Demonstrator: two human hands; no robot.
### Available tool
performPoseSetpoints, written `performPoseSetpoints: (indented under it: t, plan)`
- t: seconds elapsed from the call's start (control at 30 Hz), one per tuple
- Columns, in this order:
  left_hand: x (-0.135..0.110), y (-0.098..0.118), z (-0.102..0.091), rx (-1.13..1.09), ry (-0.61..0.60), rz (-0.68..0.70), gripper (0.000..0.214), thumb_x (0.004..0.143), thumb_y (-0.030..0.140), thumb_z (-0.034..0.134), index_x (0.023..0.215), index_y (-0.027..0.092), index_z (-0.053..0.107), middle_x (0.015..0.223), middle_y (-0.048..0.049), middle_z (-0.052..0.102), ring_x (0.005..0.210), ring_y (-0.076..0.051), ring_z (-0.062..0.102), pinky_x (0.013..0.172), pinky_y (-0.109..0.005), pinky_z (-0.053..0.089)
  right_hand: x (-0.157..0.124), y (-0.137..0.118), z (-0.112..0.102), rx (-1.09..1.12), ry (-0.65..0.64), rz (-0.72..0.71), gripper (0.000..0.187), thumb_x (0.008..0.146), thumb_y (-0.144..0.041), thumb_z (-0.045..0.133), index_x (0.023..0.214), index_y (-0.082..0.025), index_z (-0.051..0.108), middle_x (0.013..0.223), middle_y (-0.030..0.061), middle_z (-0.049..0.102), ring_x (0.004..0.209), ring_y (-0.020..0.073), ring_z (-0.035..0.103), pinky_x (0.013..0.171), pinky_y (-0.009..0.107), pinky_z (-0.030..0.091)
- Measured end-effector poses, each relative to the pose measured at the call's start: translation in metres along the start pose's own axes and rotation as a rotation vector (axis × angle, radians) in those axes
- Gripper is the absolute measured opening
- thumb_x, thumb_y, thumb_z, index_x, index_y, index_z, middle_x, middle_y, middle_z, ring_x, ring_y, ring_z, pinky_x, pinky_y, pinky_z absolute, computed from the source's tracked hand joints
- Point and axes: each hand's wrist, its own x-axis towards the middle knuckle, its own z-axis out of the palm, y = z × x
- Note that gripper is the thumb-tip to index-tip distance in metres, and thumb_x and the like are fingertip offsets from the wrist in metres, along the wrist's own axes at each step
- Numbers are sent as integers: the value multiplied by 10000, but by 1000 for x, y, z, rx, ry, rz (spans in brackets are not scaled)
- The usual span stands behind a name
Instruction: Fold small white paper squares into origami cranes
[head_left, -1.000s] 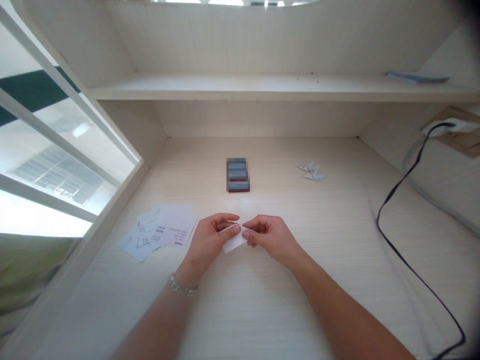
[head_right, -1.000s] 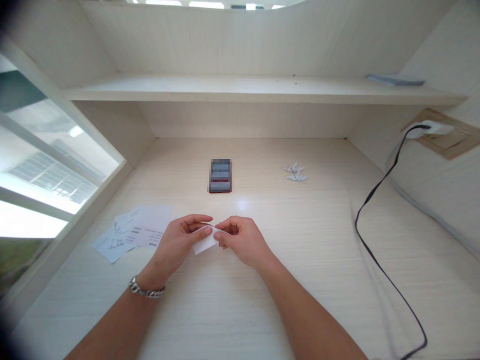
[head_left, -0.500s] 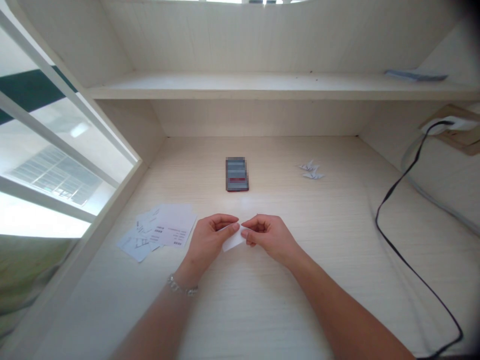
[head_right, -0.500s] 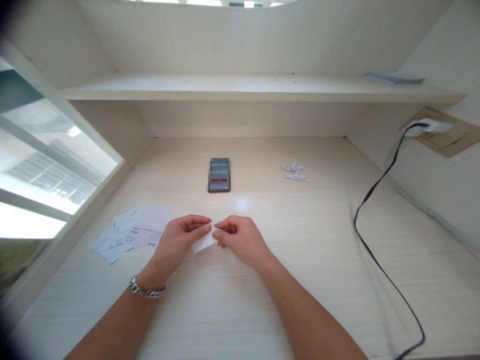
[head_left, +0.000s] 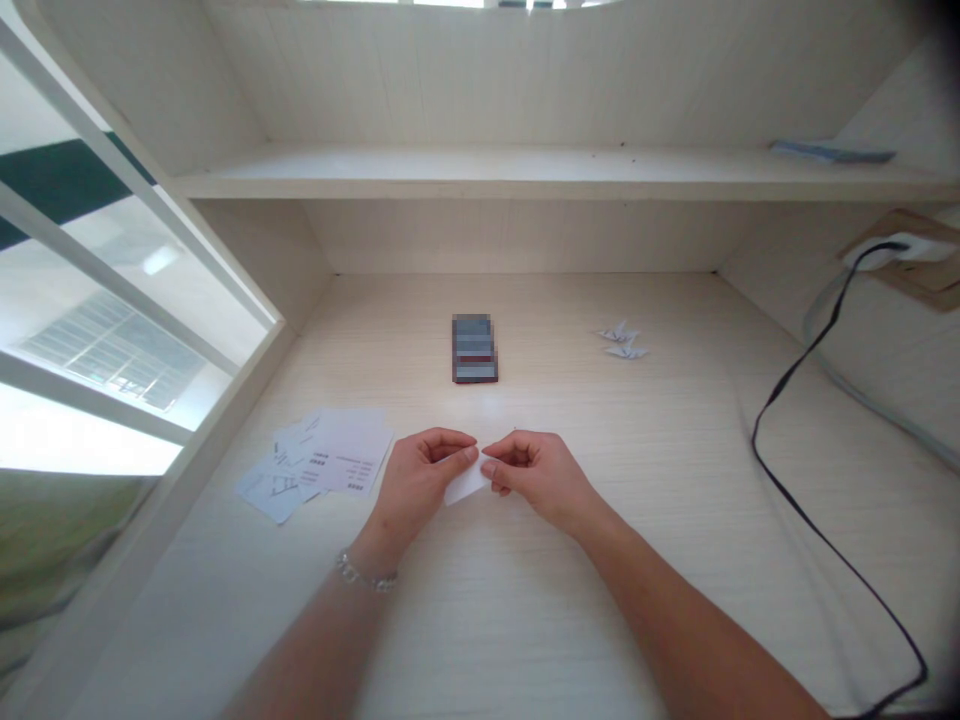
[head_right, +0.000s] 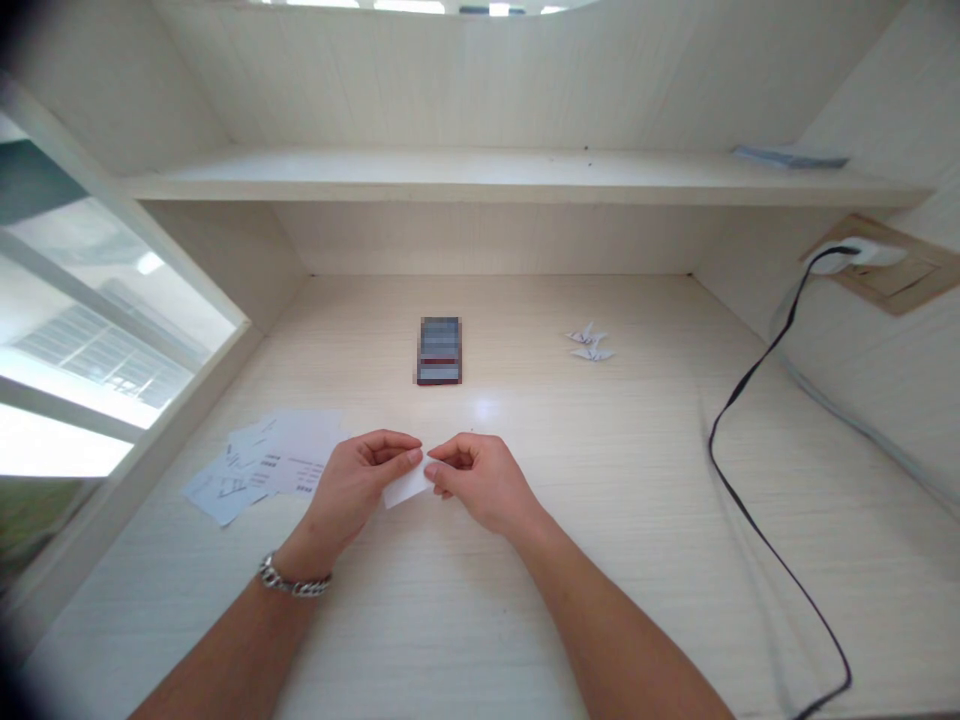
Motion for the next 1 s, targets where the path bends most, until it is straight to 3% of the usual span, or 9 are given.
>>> performPoseSetpoints:
  t: [0.2, 0.37, 0.7, 1.0]
  plan:
    - [1, 0, 1, -34, -6, 4, 261, 670, 282, 685, 882, 144, 622, 710, -44, 689, 610, -138, 614, 569, -232, 459, 1, 1, 0, 1, 15, 5, 206, 676, -282, 669, 814, -129, 659, 582, 18, 627, 524, 119, 580, 523, 251, 471]
    - [-1, 2, 2, 87, -13, 86, 294, 665, 299, 684, 914, 152, 630, 815, -56, 691, 717, -159, 624, 645, -245, 466, 3, 2, -1, 23, 48, -12, 262, 656, -327, 686, 817, -122, 658, 574, 15, 623, 521, 118, 577, 520, 252, 477]
    - [-1, 3, 3, 51, 39, 38, 419, 638, 292, 700, 1012, 141, 587, 729, -46, 683, 629, -151, 624, 583, -244, 480, 4, 1, -1, 51, 50, 20, 295, 651, -347, 693, 836, -124, 638, 572, 9, 618, 509, 117, 582, 498, 249, 486]
    - [-3, 9, 8, 36, 8, -11, 427, 624, 234, 712, 1008, 110, 573, 686, -26, 651, 587, -116, 598, 577, -233, 514, 5, 3, -1, 61, 73, -1, 283, 648, -334, 696, 834, -125, 652, 569, 11, 626, 504, 119, 577, 511, 264, 486]
